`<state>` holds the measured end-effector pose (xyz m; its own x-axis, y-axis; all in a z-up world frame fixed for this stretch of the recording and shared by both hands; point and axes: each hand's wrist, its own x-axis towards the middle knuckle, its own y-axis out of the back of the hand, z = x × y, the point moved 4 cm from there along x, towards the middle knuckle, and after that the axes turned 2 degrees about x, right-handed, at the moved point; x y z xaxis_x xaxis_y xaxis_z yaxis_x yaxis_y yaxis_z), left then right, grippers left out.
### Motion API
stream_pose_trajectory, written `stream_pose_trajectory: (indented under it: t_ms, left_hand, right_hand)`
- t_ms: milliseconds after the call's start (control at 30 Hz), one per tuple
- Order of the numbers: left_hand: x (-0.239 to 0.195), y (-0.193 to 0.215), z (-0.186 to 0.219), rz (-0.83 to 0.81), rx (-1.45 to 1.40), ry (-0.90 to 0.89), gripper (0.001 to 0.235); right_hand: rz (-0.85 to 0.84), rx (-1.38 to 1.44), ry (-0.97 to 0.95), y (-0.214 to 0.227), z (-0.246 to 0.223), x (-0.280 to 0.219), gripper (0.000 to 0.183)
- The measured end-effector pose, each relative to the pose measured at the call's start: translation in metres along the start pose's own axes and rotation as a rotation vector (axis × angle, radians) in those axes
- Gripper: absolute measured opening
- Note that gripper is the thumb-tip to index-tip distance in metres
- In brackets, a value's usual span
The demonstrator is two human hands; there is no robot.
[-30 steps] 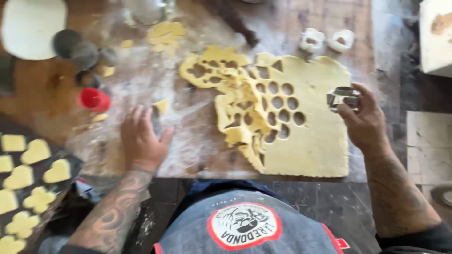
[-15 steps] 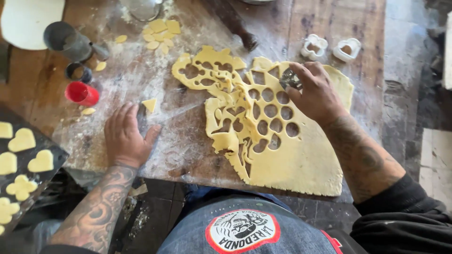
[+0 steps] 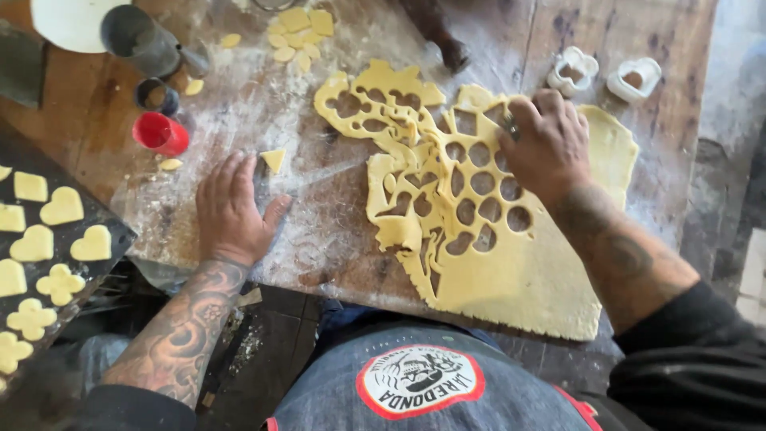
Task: Use various shaped cookie cutters to cut shapes out of dough on a wooden table.
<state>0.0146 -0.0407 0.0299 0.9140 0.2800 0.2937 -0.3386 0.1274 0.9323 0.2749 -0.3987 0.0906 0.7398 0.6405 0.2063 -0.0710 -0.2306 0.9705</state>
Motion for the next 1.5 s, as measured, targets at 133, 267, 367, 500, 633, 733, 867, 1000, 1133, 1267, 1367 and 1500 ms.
stream_pose_trajectory:
  t_ms: [133, 267, 367, 500, 633, 733, 867, 1000, 1133, 1267, 1367, 1500]
  left_hand:
    - [0.002, -0.006, -0.004, 0.072, -0.061, -0.015, 0.081]
    - [-0.012, -0.011, -0.007, 0.008, -0.093, 0.005, 0.082]
    - [-0.001, -0.014, -0.010, -0.023, -0.089, -0.074, 0.076]
    - [0.007, 0.000, 0.000, -0.139, -0.100, -0.219, 0.061]
    - [0.008, -0.016, -0.011, -0.093, -0.131, -0.107, 0.066]
    - [0.000, -0.027, -0.026, 0.011, -0.155, 0.021, 0.050]
    - [0.006, -0.021, -0.030, -0.009, -0.173, -0.028, 0.045]
    - [0.008, -0.026, -0.024, -0.021, -0.190, 0.005, 0.055]
    - [0.005, -0.026, -0.017, 0.005, -0.188, -0.023, 0.058]
    - [0.013, -0.027, -0.016, 0.010, -0.135, -0.015, 0.062]
    - [0.007, -0.027, -0.019, 0.016, -0.116, 0.039, 0.063]
    - [0.000, -0.025, -0.016, 0.076, -0.169, -0.008, 0.062]
  right_hand:
    - [0.041, 0.009, 0.022, 0.006, 0.026, 0.020, 0.038]
    - [-0.090, 0.764, -0.374, 0.014, 0.067, 0.007, 0.030]
    - [0.012, 1.213, -0.524, 0.018, 0.036, -0.001, 0.028]
    - [-0.072, 0.948, -0.411, -0.004, -0.103, -0.011, 0.035]
    - [-0.079, 0.754, -0.152, -0.009, -0.234, -0.008, 0.041]
    - [0.134, 0.362, 0.371, -0.014, -0.276, -0.013, 0.054]
    - [0.130, 0.911, -0.121, -0.035, -0.199, -0.020, 0.038]
    - [0.212, 1.427, -0.543, -0.014, -0.068, -0.054, 0.031]
    - [0.253, 1.775, -0.717, 0.015, -0.027, -0.081, 0.037]
    - [0.299, 1.581, -0.555, 0.023, -0.048, -0.072, 0.031]
    - [0.352, 1.222, -0.208, 0.019, -0.129, -0.045, 0.022]
    - [-0.120, 0.585, 0.159, -0.029, -0.226, 0.008, 0.038]
